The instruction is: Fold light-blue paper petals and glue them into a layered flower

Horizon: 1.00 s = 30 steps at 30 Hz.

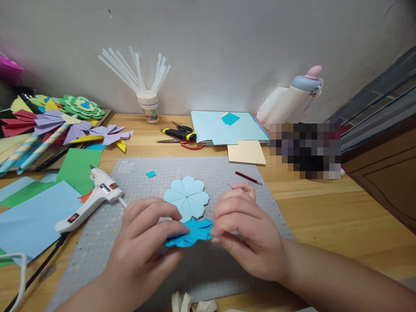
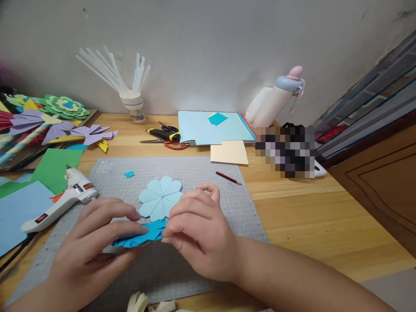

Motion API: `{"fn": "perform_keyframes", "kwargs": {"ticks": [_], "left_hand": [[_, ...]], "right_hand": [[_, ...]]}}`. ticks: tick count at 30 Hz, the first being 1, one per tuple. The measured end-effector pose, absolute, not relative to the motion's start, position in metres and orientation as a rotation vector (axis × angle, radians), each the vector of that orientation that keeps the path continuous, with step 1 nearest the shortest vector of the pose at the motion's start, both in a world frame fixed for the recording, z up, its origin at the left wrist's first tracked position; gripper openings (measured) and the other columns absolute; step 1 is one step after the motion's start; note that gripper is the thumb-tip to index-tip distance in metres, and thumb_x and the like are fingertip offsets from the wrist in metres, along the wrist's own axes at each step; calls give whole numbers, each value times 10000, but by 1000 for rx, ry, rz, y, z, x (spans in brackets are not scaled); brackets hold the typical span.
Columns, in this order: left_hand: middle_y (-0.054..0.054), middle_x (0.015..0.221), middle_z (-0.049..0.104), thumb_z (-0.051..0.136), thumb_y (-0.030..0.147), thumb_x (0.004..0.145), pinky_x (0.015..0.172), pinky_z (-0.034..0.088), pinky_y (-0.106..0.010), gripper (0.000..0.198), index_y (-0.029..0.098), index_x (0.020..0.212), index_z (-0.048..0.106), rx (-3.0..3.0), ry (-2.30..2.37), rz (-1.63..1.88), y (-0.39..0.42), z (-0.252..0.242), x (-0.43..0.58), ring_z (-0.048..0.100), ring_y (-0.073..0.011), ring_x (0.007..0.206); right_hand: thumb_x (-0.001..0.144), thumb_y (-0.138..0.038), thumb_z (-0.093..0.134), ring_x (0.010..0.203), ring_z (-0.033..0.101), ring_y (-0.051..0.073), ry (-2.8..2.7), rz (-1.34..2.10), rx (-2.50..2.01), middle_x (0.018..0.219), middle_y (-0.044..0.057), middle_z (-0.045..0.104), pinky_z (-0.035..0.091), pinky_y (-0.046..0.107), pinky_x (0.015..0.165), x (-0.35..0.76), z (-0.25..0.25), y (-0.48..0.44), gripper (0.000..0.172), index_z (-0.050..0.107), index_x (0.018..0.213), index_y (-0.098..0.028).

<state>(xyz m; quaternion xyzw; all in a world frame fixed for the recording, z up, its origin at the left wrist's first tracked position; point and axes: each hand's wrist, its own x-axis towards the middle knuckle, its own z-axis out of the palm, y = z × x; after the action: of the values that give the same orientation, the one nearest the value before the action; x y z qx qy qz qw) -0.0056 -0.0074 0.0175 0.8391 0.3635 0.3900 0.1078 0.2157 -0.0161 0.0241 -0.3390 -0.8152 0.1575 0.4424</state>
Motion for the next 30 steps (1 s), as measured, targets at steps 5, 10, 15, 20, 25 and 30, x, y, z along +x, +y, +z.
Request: {"fn": "perform_keyframes", "kwargs": {"ticks": [5, 10, 15, 20, 25, 30], "left_hand": [[-28, 788, 614, 665, 266, 766, 639, 482, -280, 85, 221, 696, 685, 1853, 1180, 1016, 0, 22, -2, 600, -183, 749], [-63, 898, 690, 730, 398, 713, 665, 523, -290, 199, 204, 752, 748, 1190, 1128, 899, 1, 16, 0, 630, -213, 782], [-54, 865, 738, 779, 382, 679, 679, 532, -279, 262, 194, 857, 737, 917, 1110, 935, 0, 8, 2, 657, -205, 768], [-30, 821, 744, 796, 366, 664, 706, 510, -243, 256, 183, 827, 724, 862, 1141, 1042, 0, 11, 5, 649, -177, 763], [-14, 802, 740, 765, 369, 706, 714, 491, -235, 235, 195, 859, 725, 868, 1061, 1041, -1, 9, 5, 641, -165, 753], [-18, 790, 720, 759, 364, 713, 733, 474, -244, 251, 175, 872, 713, 823, 1023, 1023, -1, 9, 4, 619, -163, 764]], "right_hand": [[871, -248, 545, 1053, 527, 233, -1716, 689, -954, 1076, 73, 569, 398, 427, 919, 218, 4, -9, 276, 498, 1143, -244], [861, -252, 568, 1058, 519, 224, -1717, 765, -1050, 1099, 67, 539, 417, 423, 937, 212, -3, -10, 362, 436, 1197, -257], [794, -246, 638, 1145, 464, 267, -1919, 383, -1051, 1208, 108, 494, 357, 481, 964, 199, 13, -19, 522, 377, 1246, -232], [815, -289, 627, 1149, 465, 280, -2139, 113, -1204, 1238, 120, 503, 258, 526, 987, 182, 26, -23, 408, 451, 1177, -222], [830, -341, 603, 1147, 476, 272, -2138, 76, -1336, 1216, 103, 538, 222, 518, 1016, 171, 27, -20, 299, 523, 1097, -233], [811, -372, 605, 1188, 457, 281, -2186, 33, -1386, 1247, 100, 554, 173, 527, 1053, 165, 27, -16, 416, 511, 1192, -234]]}}
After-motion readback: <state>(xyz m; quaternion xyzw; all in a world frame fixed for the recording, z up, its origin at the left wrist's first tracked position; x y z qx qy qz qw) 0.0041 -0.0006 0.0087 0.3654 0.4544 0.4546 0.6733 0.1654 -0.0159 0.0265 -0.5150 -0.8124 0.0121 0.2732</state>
